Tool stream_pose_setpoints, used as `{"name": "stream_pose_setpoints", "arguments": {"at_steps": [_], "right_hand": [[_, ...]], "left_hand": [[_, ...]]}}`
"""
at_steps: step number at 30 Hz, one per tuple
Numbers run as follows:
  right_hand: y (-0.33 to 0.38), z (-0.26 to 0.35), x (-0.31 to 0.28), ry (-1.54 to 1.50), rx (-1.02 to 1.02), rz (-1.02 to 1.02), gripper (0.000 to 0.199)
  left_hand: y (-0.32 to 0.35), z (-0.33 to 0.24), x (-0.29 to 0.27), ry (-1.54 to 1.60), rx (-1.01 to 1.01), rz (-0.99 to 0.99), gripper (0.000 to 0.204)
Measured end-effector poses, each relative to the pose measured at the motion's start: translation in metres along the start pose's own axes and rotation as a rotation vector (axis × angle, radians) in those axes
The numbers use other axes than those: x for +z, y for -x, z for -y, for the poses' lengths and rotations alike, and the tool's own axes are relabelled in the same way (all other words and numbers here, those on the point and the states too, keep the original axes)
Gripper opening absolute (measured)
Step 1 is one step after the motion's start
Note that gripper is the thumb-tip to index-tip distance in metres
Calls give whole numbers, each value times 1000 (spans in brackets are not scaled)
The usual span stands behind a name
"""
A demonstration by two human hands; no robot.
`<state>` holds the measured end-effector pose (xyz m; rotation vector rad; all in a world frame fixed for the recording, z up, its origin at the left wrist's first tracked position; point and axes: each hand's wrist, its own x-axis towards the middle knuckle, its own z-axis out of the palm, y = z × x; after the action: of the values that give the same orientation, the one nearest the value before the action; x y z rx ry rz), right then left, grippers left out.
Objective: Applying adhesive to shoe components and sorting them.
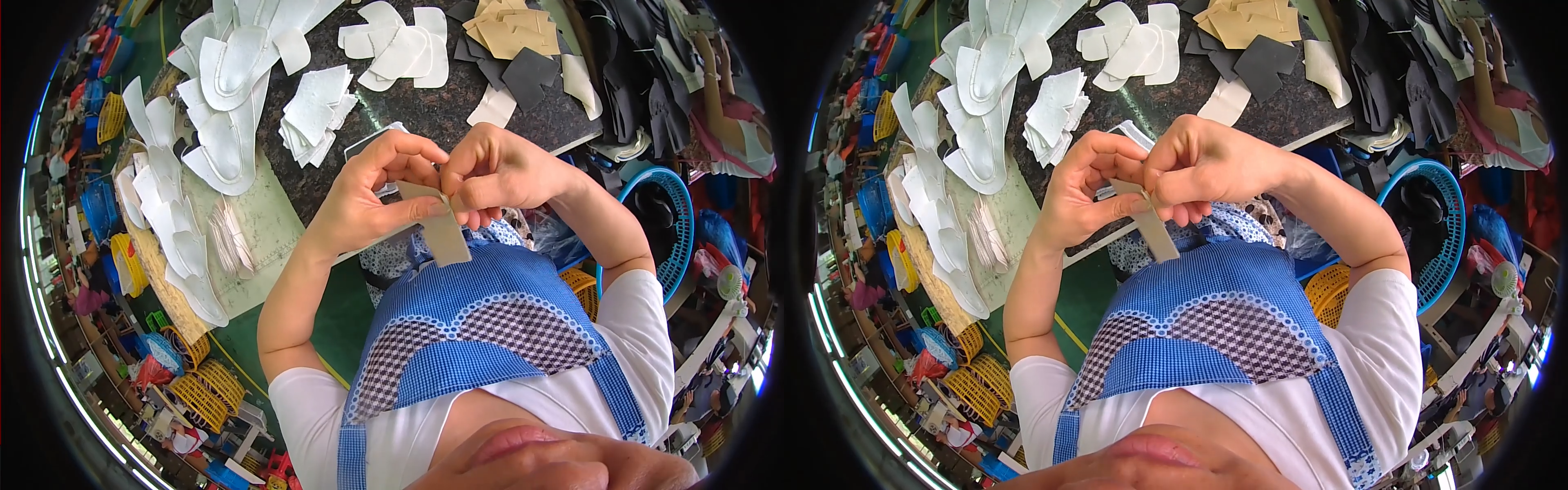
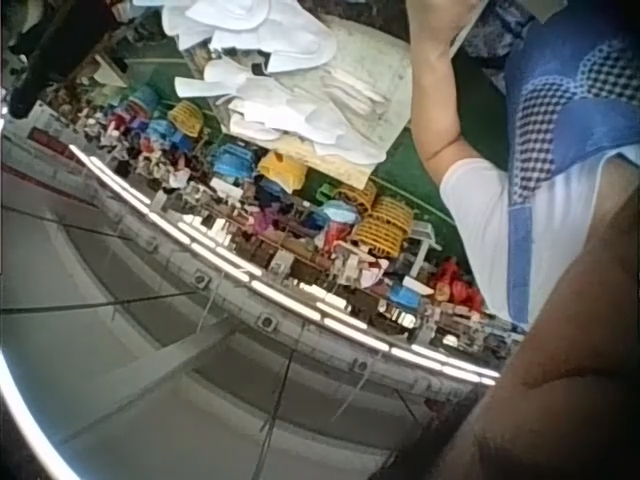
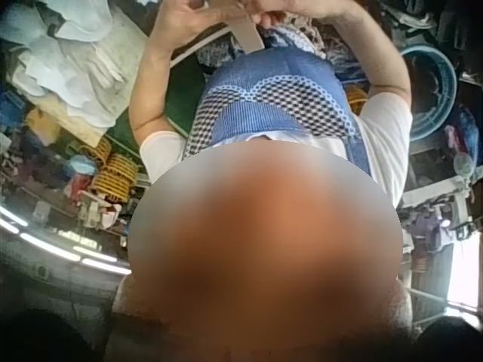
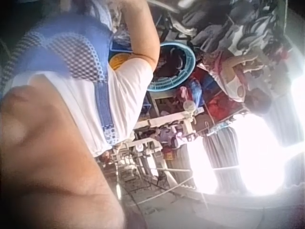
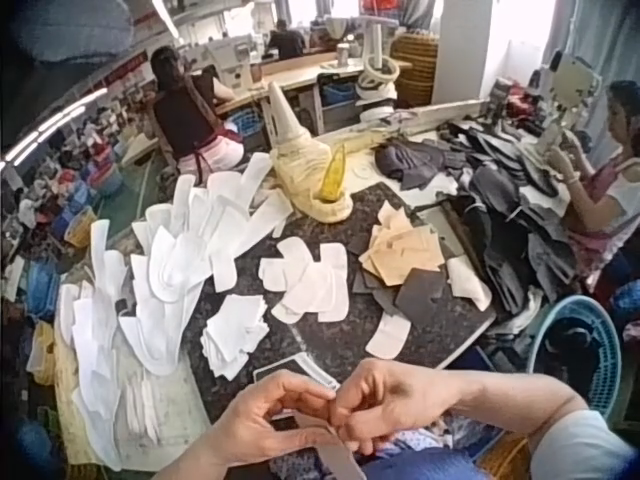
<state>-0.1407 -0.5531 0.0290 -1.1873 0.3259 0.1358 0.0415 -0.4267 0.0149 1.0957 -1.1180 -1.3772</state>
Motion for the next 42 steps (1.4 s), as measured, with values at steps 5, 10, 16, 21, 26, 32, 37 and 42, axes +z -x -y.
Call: {"name": "stream_pose_setpoints", "arguments": {"at_steps": [5,10,16,21,26,32,37,42], "right_hand": [[-3,-15,-4,-82,-61,35,22],[-3,-27,0,-155,-106,-14,16],[-18,-73,-8,-563,-400,21,28],[4,-49,12,-114,-279,-240,34],[6,-69,14,-321,-137,-359,20],[61,-108,-31,-439,-221,-1079,28],[130,-165,-30,1343,154,-660,22],[33,-72,14,403,-209,-474,45]], "left_hand": [[0,1,0,-399,319,7,26],[0,4,3,-775,700,-85,25],[16,1,11,-1067,921,-141,30],[22,7,8,-1205,944,-190,6],[28,17,28,-1256,970,-87,5],[89,-10,22,-797,528,4,12],[108,5,9,277,-223,-437,22],[99,32,0,454,-485,-431,16]]}}
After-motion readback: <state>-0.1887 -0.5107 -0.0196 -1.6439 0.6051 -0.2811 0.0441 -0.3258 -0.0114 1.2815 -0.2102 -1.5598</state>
